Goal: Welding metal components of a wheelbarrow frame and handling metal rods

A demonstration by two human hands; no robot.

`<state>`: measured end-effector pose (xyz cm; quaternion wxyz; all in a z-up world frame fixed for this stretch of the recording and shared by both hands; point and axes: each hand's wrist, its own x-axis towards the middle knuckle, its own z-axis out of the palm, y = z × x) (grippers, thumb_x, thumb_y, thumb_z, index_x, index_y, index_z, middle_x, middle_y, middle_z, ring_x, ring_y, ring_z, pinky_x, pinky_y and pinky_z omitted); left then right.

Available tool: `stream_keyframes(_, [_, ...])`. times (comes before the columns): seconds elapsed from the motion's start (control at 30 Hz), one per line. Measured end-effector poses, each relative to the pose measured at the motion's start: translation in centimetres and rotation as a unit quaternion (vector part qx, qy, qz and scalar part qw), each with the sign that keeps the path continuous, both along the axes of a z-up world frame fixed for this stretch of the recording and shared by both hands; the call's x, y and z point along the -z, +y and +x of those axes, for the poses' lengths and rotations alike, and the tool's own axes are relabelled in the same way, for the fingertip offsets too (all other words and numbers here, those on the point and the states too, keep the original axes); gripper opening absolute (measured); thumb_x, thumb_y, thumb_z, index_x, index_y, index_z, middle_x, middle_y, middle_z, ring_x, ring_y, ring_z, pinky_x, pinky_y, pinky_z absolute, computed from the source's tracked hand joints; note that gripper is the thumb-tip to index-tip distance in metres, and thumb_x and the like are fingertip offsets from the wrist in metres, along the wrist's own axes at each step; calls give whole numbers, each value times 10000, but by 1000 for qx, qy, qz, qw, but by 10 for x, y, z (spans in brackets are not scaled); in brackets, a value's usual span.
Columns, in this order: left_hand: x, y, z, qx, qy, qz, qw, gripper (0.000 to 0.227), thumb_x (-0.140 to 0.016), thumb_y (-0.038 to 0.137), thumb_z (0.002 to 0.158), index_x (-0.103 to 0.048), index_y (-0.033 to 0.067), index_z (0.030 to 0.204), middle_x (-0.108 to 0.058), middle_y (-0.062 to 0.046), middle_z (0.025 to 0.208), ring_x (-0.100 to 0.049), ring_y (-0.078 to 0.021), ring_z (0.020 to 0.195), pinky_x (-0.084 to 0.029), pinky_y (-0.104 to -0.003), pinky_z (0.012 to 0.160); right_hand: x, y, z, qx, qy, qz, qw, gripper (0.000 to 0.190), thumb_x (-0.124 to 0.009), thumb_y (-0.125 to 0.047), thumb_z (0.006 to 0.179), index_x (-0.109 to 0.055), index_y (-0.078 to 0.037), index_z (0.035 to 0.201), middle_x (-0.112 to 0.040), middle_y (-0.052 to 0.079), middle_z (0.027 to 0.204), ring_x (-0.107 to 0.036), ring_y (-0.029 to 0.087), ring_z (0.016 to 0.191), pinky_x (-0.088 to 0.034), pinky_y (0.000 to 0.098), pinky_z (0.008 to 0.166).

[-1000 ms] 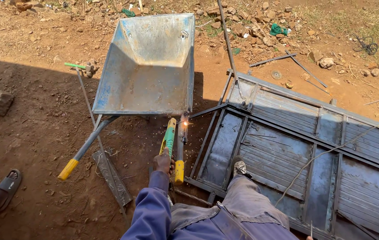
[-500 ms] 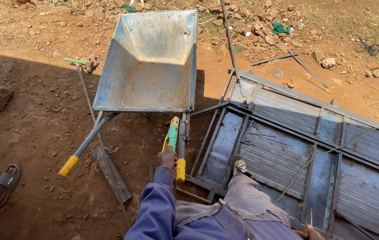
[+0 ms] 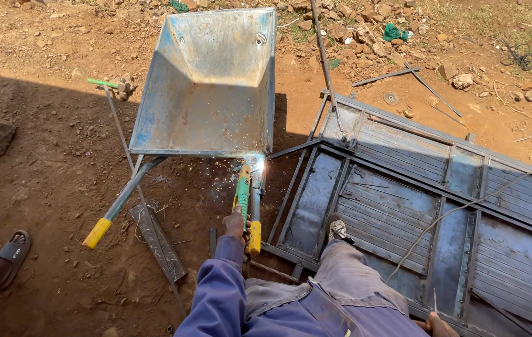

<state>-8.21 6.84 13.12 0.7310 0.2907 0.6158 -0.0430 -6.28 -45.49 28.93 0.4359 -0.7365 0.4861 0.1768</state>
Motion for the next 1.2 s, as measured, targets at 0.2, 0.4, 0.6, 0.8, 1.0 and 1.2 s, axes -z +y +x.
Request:
stream_keyframes(0.2, [-13,0,-1,13,10,20,1000,481,-476,523,1014,-565,113,777,-489,-46,628,-331,-177,448,-237,-362,415,22,-17,-29,-374,-164,-193,892,209,-500,-39,1002,-608,60,853,-856,195,943,-726,214,961,-532,319,993])
stream_keyframes(0.4, [3,0,-4,33,-9,10,999,567,-432,641,1036,-559,118,857,-500,-43,680,-386,-172,475,-250,-352,404,19,-20,-32,-458,-192,-274,824,339,-553,-137,1046,-584,-27,727,-848,83,803,-762,145,846,-575,266,925])
stream_keyframes(0.6, [-8,0,-2,23,1,11,1000,536,-444,589,1052,-549,134,791,-487,-39,664,-360,-172,478,-246,-364,423,37,-45,-24,-506,-79,-296,807,342,-564,-222,1043,-495,-101,731,-904,-58,882,-756,50,937,-538,228,1018])
stream_keyframes(0.8, [-17,-4,3,7,27,36,999,549,-477,561,1037,-561,104,746,-483,-56,625,-352,-180,440,-234,-376,414,1,7,-10,-15,-85,13,996,323,-573,-157,1096,-480,-9,825,-745,232,973,-635,282,749,-509,432,789])
stream_keyframes(1.0, [-29,-7,6,5,23,45,999,531,-479,528,1041,-566,103,734,-506,-53,606,-390,-174,421,-247,-344,383,35,-31,-24,-353,-126,-173,911,357,-550,-148,1102,-586,30,795,-876,140,878,-741,165,952,-516,311,936])
stream_keyframes(1.2, [-35,-6,4,8,26,51,998,543,-489,521,1050,-580,77,752,-512,-79,637,-391,-197,453,-255,-377,415,33,-35,-25,-307,-100,-134,937,379,-555,-150,1126,-514,27,793,-838,146,840,-672,158,842,-435,292,921])
